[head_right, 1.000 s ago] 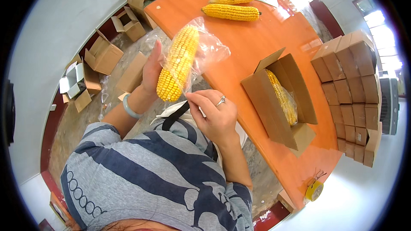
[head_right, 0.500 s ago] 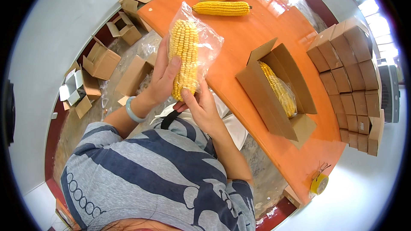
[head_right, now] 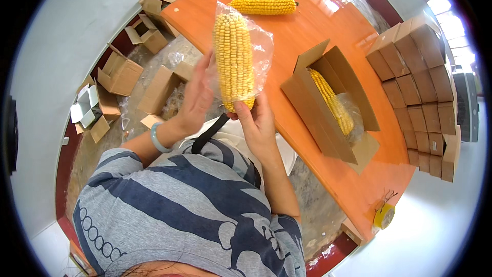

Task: The person places corn cobs into clear plastic bags and then into small cardboard boxes on an orange table. They close the boxes and stack them with other completed boxes. The process is repeated for multiple corn cobs throughout the clip.

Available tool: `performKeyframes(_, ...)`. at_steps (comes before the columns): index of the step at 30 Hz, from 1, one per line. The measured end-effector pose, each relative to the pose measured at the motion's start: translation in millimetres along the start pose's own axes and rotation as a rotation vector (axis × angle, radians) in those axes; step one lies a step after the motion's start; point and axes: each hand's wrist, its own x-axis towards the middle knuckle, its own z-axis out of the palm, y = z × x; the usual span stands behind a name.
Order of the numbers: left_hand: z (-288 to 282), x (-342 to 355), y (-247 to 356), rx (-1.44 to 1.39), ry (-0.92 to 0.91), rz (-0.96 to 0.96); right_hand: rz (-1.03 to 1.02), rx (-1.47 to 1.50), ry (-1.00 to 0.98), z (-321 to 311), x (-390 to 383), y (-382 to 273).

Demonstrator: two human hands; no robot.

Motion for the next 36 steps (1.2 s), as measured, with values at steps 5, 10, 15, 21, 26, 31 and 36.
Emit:
performKeyframes(5, -7, 33, 6, -0.436, 0.251, -0.086, -0.059, -0.155, 0.025, -6, -2, -9)
performKeyframes(10, 4, 27, -2, -0.651, 0.071, -0.369, -0.065, -0.298, 0.04, -1, -5, -8)
performKeyframes(15, 36, 1, -6, -0.486, -0.002, -0.352, -0.072, -0.08, 0.144, 8, -9, -3)
performKeyframes(21, 24, 2, -13, -0.454, 0.001, -0.317, -0.017, -0.676, -0.084, -27, -15, -62)
performKeyframes(26, 31, 18, 17, -0.408, -0.202, -0.203, -0.315, -0.634, 0.309, -28, -16, -105)
performKeyframes(31, 49, 21, 26, -0.29, -0.468, -0.15, -0.353, -0.631, 0.092, -29, -15, -99)
performKeyframes(36, 59, 27, 27, -0.244, -0.543, -0.078, -0.407, -0.679, 0.125, -36, -26, -117)
